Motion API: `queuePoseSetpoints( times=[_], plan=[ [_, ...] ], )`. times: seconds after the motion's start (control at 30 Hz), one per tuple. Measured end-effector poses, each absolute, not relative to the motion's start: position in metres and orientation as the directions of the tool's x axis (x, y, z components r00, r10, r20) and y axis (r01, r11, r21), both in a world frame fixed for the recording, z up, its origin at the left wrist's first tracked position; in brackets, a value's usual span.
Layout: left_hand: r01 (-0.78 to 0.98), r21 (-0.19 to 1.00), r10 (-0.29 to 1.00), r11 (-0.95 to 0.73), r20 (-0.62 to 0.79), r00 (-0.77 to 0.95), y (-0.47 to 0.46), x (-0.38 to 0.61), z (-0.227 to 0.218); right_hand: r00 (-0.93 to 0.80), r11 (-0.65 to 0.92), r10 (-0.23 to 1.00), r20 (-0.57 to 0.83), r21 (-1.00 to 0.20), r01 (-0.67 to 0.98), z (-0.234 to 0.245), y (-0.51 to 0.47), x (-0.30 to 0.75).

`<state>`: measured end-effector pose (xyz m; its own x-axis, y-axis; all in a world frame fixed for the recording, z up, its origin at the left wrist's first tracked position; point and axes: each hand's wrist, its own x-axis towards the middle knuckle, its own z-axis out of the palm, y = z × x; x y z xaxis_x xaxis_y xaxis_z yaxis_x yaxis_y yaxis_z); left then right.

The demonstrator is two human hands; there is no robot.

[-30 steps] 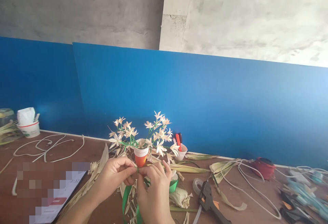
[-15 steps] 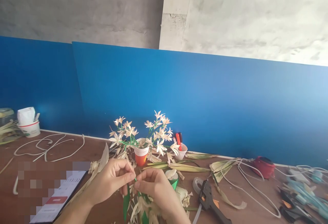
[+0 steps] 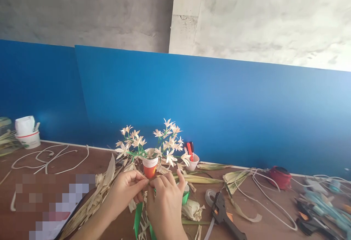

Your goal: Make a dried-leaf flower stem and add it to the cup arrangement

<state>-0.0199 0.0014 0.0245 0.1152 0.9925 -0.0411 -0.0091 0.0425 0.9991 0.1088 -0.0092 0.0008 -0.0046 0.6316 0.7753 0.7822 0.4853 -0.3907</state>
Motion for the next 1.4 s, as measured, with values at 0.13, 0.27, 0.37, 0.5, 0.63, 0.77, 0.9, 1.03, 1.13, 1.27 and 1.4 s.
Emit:
queuePoseSetpoints(
  times=[0.13,0.27,0.37,0.5,0.63,0.77,0.9,1.03,1.13,1.27,1.4],
  plan=[
    [-0.026,0.993,0.979,0.114,-0.108,0.172,0.003,-0.024,0.025,-0.003,0.505,0.582,0.813,-0.359,0.785,0.002,-0.01,0.108],
    [0.032,0.996,0.986,0.089,-0.093,0.139,0.004,-0.026,0.02,-0.006,0.503,0.558,0.83,-0.332,0.798,0.004,-0.01,0.108],
    [0.028,0.998,0.988,0.062,-0.065,0.143,0.005,-0.027,0.02,-0.014,0.487,0.587,0.809,-0.339,0.805,0.006,-0.011,0.109],
    [0.031,0.999,0.977,-0.033,0.026,0.212,0.005,-0.032,0.027,-0.016,0.476,0.661,0.75,-0.402,0.782,0.011,-0.014,0.11],
    [0.054,0.993,0.97,-0.102,0.087,0.229,0.002,-0.036,0.034,0.014,0.383,0.859,0.512,-0.66,0.646,0.017,-0.017,0.118],
    [0.039,0.996,0.949,-0.085,0.069,0.309,-0.001,-0.038,0.036,-0.095,0.035,0.995,0.007,-0.954,0.299,0.02,-0.014,0.131],
    [0.013,0.999,0.93,-0.047,0.039,0.365,-0.003,-0.039,0.037,-0.416,-0.237,0.895,-0.163,-0.962,-0.133,0.014,-0.002,0.134],
    [0.019,0.999,0.927,-0.041,0.031,0.373,-0.002,-0.038,0.034,-0.511,-0.268,0.848,-0.138,-0.945,-0.189,0.004,0.007,0.133],
    [0.064,0.996,0.954,-0.069,0.047,0.295,0.0,-0.034,0.031,-0.274,-0.029,0.96,-0.054,-0.995,0.096,0.004,0.004,0.134],
    [0.034,0.998,0.989,-0.051,0.046,0.14,0.002,-0.025,0.027,-0.037,0.407,0.877,0.48,-0.698,0.589,0.013,-0.008,0.127],
    [-0.009,1.0,1.0,-0.019,0.019,0.022,0.0,-0.015,0.021,-0.053,0.492,0.689,0.722,-0.413,0.766,0.011,-0.013,0.114]
  ],
)
